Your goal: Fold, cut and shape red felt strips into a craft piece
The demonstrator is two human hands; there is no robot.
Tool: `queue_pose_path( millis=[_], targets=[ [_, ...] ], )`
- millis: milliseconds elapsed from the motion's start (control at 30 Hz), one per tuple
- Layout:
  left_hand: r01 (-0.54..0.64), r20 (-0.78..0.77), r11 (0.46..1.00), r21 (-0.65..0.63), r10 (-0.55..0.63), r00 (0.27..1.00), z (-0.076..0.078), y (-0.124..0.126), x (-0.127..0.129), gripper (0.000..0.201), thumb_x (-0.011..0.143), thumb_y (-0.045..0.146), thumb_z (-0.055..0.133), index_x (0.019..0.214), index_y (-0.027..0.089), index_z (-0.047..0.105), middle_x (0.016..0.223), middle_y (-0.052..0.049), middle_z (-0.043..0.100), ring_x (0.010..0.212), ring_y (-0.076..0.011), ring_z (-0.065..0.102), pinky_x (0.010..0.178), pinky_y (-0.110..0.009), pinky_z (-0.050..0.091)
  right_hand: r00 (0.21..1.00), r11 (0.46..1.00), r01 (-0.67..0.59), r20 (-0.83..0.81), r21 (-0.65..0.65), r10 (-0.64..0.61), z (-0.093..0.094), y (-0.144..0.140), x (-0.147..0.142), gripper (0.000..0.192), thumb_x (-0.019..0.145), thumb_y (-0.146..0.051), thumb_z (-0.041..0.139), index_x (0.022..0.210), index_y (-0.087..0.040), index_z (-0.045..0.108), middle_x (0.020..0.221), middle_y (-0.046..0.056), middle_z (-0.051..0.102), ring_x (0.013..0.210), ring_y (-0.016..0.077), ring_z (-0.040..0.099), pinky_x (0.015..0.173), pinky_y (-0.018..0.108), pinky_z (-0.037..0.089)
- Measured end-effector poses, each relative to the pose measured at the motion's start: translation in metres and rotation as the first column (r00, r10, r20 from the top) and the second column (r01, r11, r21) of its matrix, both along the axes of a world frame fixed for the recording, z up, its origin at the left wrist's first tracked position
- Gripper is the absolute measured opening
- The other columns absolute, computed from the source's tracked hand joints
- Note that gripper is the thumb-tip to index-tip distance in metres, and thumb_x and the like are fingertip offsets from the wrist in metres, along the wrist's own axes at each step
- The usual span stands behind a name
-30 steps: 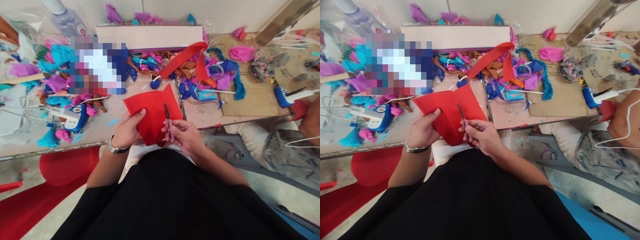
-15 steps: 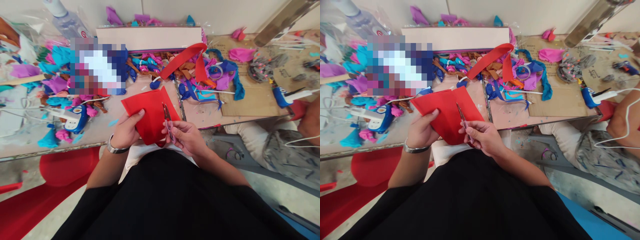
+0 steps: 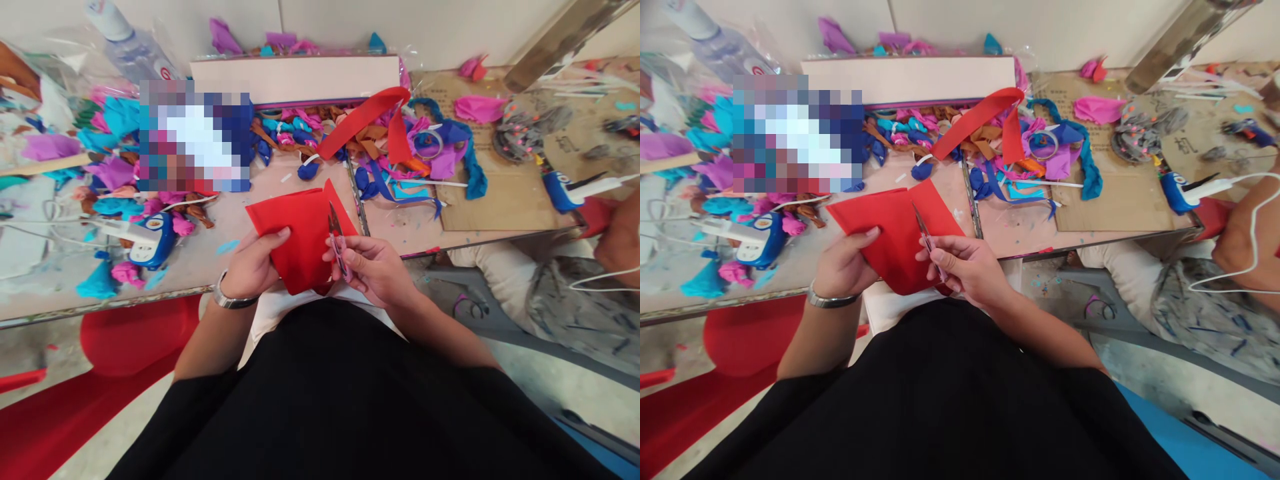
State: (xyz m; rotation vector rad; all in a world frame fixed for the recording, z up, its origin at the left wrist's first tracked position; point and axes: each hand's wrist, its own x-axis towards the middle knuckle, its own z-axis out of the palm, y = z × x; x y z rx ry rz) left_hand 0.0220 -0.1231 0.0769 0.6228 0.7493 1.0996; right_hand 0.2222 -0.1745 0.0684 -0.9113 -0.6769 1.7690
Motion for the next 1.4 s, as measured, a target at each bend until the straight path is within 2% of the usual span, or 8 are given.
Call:
queue_pose_path(
  millis=[233,633,1100,1400],
  targets=[
    [0.06,0.013,0.998,-0.025,-0.06,0.998,-0.0048,0.0003,-0.0025,0.034,0.077,0.03,0.091,0.105,0.013,0.08,0.114,-0.015,0.084,0.122,-0.0416,0.076,0.109,-0.055,0.063,1.0,1.0,-0.009,0.03,0.0,0.009,0.0023,0.0022,-0.0002,0.041,0.079,-0.043,0.096,0.108,-0.018,0.084,0.103,0.011,0.084,0.063,0.011,0.068,0.036,0.017,0.028],
    [0.0,-0.027,0.999,-0.043,-0.002,1.0,-0.0063,0.0004,-0.0024,0.038,0.077,0.028,0.092,0.11,0.015,0.08,0.115,-0.014,0.084,0.127,-0.0419,0.074,0.111,-0.057,0.062,0.999,1.0,0.003,0.042,-0.024,-0.002,0.003,0.0029,0.0004,0.038,0.079,-0.041,0.096,0.107,-0.018,0.084,0.103,0.011,0.084,0.064,0.0109,0.068,0.036,0.018,0.027],
    [0.045,0.0,0.998,-0.044,-0.045,0.999,-0.0062,-0.0006,-0.0014,0.036,0.077,0.028,0.09,0.108,0.014,0.079,0.11,-0.014,0.084,0.127,-0.0428,0.074,0.111,-0.057,0.062,0.999,0.999,0.015,0.051,-0.034,-0.014,0.0004,0.0026,-0.0018,0.041,0.077,-0.044,0.097,0.106,-0.017,0.084,0.1,0.01,0.084,0.062,0.0103,0.066,0.037,0.018,0.024],
    [-0.003,-0.022,1.0,-0.012,0.002,1.0,-0.0058,-0.0026,0.0006,0.033,0.079,0.027,0.09,0.109,0.018,0.08,0.11,-0.011,0.084,0.13,-0.0433,0.073,0.109,-0.055,0.064,0.999,0.999,0.023,0.025,-0.028,-0.022,0.0018,0.0011,-0.0028,0.041,0.077,-0.045,0.097,0.106,-0.019,0.085,0.099,0.01,0.084,0.062,0.0105,0.067,0.037,0.017,0.025]
  ],
)
